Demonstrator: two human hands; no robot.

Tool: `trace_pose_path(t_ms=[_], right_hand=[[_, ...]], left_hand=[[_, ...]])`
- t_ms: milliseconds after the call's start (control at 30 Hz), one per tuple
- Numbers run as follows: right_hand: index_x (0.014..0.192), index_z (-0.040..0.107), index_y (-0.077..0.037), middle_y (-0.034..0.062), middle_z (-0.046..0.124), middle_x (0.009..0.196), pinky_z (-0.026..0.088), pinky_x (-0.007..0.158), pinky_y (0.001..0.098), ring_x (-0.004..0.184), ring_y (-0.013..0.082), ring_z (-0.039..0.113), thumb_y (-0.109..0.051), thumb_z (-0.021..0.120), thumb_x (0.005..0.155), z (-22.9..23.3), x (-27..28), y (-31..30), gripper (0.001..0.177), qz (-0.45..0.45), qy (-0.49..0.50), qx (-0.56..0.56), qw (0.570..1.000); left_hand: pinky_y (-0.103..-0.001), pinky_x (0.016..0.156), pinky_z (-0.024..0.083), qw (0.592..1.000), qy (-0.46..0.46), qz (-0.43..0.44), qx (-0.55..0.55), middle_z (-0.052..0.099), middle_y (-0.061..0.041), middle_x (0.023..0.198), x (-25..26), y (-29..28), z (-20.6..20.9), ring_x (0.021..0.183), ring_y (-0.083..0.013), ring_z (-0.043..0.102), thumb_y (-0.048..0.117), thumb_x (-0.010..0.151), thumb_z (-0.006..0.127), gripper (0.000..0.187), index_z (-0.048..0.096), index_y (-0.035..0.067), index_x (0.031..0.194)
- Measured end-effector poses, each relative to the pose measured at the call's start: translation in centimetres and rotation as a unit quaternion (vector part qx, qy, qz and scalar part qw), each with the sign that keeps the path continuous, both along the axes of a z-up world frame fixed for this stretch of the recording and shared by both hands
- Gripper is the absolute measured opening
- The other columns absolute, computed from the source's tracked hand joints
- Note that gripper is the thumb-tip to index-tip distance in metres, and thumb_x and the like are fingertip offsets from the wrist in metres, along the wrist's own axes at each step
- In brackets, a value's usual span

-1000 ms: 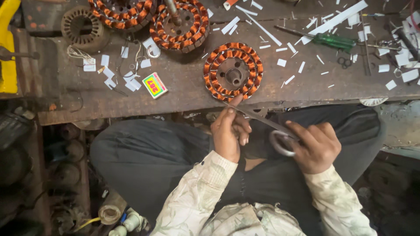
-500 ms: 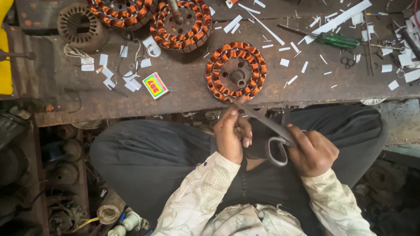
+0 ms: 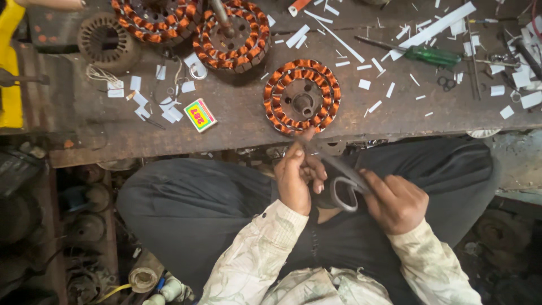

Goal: The person sits cross-legged at a workbench and repairs a motor stator. They use shears to trim copper wire, insert a small metal piece into the stator, and use a lit match to heat the wire ends.

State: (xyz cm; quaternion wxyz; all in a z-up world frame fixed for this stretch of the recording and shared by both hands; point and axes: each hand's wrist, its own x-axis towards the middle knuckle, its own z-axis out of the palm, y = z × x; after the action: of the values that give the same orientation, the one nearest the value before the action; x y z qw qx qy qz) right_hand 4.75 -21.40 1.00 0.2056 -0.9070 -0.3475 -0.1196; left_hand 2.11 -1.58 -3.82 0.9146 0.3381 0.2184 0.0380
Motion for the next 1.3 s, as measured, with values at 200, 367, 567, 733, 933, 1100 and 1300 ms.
trace_pose_path(t_ms=[200, 367, 567, 733, 933, 1100, 1300], right_hand=[[0.116, 0.076, -0.008, 0.005, 0.042, 0.065, 0.041, 0.053, 0.0419, 0.054, 0.0238, 0.048, -0.005, 0.079, 0.062, -0.4, -0.2, -1.0, 0.054, 0.003, 0.008, 0.044, 0.999], [0.12, 0.076, -0.011, 0.0048, 0.044, 0.07, 0.044, 0.059, 0.0414, 0.059, 0.0243, 0.051, -0.001, 0.075, 0.067, -1.0, -0.2, -0.6, 0.054, -0.036, 0.015, 0.024, 0.999], [0.114, 0.078, -0.01, 0.0062, 0.043, 0.064, 0.043, 0.053, 0.0412, 0.054, 0.0239, 0.05, -0.005, 0.08, 0.065, -0.7, -0.4, -0.1, 0.049, 0.018, -0.027, -0.003, 0.999], [0.115, 0.075, -0.006, 0.0044, 0.046, 0.065, 0.04, 0.055, 0.0391, 0.055, 0.0209, 0.049, -0.005, 0.084, 0.077, -0.5, -0.5, -0.2, 0.039, -0.048, 0.019, 0.095, 0.994], [0.115, 0.077, -0.009, 0.0069, 0.049, 0.068, 0.045, 0.06, 0.0409, 0.059, 0.0246, 0.053, 0.002, 0.074, 0.073, -0.6, -0.4, 0.3, 0.044, -0.06, 0.026, 0.062, 0.996], [0.113, 0.075, -0.008, 0.0072, 0.049, 0.068, 0.045, 0.058, 0.0418, 0.058, 0.0259, 0.053, -0.003, 0.077, 0.07, -0.5, -0.4, 0.1, 0.044, -0.032, 0.015, 0.032, 0.999], [0.112, 0.076, -0.007, 0.0072, 0.047, 0.066, 0.044, 0.055, 0.0422, 0.055, 0.0255, 0.052, -0.003, 0.077, 0.064, -0.4, -0.6, -0.5, 0.048, -0.006, 0.002, 0.04, 0.999]], left_hand=[[-0.027, 0.044, 0.044, 1.0, 0.025, -0.006, -0.007, 0.062, -0.011, 0.067, -0.1, 0.2, 0.3, 0.049, -0.0145, 0.054, 0.022, 0.102, 0.033, 0.056, 0.053, 0.002, 0.15], [-0.028, 0.047, 0.045, 0.998, -0.033, -0.018, -0.055, 0.063, -0.013, 0.066, -0.5, 0.2, 0.2, 0.046, -0.0159, 0.05, 0.023, 0.098, 0.032, 0.063, 0.044, 0.003, 0.157], [-0.027, 0.047, 0.044, 0.987, -0.075, -0.034, -0.141, 0.06, -0.01, 0.065, -1.0, 0.4, 0.9, 0.048, -0.016, 0.051, 0.022, 0.101, 0.032, 0.064, 0.04, 0.005, 0.162], [-0.026, 0.046, 0.043, 0.992, -0.065, -0.051, -0.091, 0.059, -0.011, 0.066, -1.6, 0.1, 1.1, 0.048, -0.016, 0.049, 0.018, 0.098, 0.033, 0.066, 0.038, 0.005, 0.162], [-0.028, 0.05, 0.045, 0.988, -0.077, -0.068, -0.116, 0.061, -0.012, 0.07, -1.8, -0.5, 1.3, 0.049, -0.0151, 0.048, 0.015, 0.097, 0.034, 0.07, 0.03, 0.003, 0.166], [-0.025, 0.047, 0.043, 0.993, -0.064, -0.07, -0.068, 0.061, -0.012, 0.069, -1.4, -0.2, 1.5, 0.048, -0.0134, 0.048, 0.012, 0.096, 0.035, 0.07, 0.03, 0.003, 0.165], [-0.023, 0.047, 0.042, 0.996, -0.049, -0.073, -0.011, 0.062, -0.01, 0.071, -1.2, -0.1, 1.8, 0.05, -0.0114, 0.049, 0.004, 0.094, 0.037, 0.073, 0.031, 0.005, 0.166]])
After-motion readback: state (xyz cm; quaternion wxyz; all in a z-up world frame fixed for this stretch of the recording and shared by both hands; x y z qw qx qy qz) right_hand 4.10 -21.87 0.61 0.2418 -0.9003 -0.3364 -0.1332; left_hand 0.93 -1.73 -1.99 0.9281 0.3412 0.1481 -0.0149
